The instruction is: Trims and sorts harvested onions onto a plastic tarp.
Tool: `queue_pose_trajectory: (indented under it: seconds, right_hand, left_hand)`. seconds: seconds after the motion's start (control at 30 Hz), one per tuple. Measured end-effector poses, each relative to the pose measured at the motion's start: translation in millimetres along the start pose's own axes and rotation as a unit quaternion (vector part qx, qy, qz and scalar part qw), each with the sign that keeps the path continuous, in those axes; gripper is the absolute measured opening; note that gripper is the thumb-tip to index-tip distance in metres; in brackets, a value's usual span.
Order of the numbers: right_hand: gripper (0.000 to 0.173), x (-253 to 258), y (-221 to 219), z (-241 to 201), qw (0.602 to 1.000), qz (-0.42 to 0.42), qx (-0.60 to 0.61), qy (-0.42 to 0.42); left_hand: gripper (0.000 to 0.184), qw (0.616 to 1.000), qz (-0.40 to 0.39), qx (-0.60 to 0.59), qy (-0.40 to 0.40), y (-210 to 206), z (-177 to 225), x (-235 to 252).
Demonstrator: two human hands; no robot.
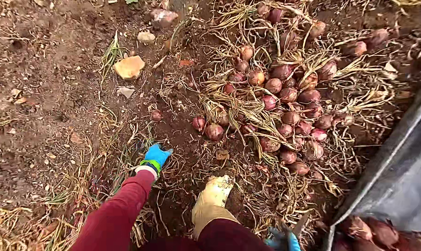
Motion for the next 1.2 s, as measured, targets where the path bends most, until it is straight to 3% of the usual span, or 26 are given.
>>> queue_pose_trajectory:
  seconds: [0.07, 0.13, 0.23, 0.33, 0.5, 0.63, 0.73, 0.83, 0.93, 1.03, 1.07, 1.13, 1.2]
  right_hand:
    - [0.052, 26.8, -16.4, -18.9, 0.999, -0.028, -0.019, 0.017]
    - [0.053, 49.9, -47.0, -53.1, 0.999, -0.031, -0.020, 0.030]
    - [0.051, 78.9, -94.2, -90.1, 0.998, -0.009, 0.013, 0.055]
    - [0.050, 86.7, -140.1, -118.8, 0.996, -0.054, 0.009, 0.077]
    - [0.064, 81.7, -145.4, -107.7, 0.979, -0.170, -0.012, 0.108]
    - [0.081, 83.1, -127.0, -77.7, 0.975, -0.219, -0.032, 0.033]
    - [0.088, 76.1, -117.6, -76.7, 0.956, -0.292, 0.005, 0.040]
    - [0.086, 59.8, -111.9, -94.4, 0.937, -0.317, 0.081, 0.121]
    - [0.086, 46.9, -102.4, -113.2, 0.950, -0.238, 0.112, 0.169]
    - [0.086, 43.9, -81.0, -110.4, 0.966, -0.187, 0.078, 0.159]
    - [0.084, 44.4, -71.2, -108.1, 0.968, -0.184, 0.084, 0.151]
    - [0.083, 43.0, -56.8, -99.6, 0.964, -0.176, 0.130, 0.153]
    - [0.088, 41.8, -47.6, -87.2, 0.962, -0.164, 0.164, 0.147]
  left_hand:
    - [0.078, 0.997, 0.019, -0.010, 0.076, -17.6, 8.7, -2.3]
    - [0.076, 0.996, -0.012, 0.022, 0.091, -16.3, 26.1, -5.0]
    - [0.072, 0.986, -0.120, 0.118, 0.021, -19.2, 47.3, -22.7]
    - [0.078, 0.959, -0.203, 0.190, -0.049, -43.8, 71.6, -37.8]
    - [0.078, 0.966, -0.160, 0.194, -0.056, -48.0, 101.2, -61.6]
    - [0.067, 0.973, -0.132, 0.037, -0.183, -21.4, 166.2, -111.5]
    - [0.061, 0.914, -0.228, -0.075, -0.326, -27.0, 220.1, -135.5]
    - [0.043, 0.853, -0.301, 0.050, -0.423, -35.9, 265.6, -168.3]
    - [0.024, 0.752, -0.235, 0.217, -0.576, -34.5, 292.1, -193.1]
    - [0.012, 0.640, -0.153, 0.289, -0.696, -29.4, 307.6, -198.3]
    - [0.012, 0.623, -0.139, 0.295, -0.711, -28.8, 312.4, -199.9]
    - [0.016, 0.650, -0.181, 0.305, -0.672, -31.8, 323.0, -208.8]
    - [0.020, 0.689, -0.205, 0.243, -0.652, -44.7, 327.9, -224.8]
Point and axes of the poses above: each hand's wrist, its own x-axis towards the middle knuckle, its own y-axis out of the back of the hand, z = x × y, the point moved 2 cm from there along x, towards the middle knuckle
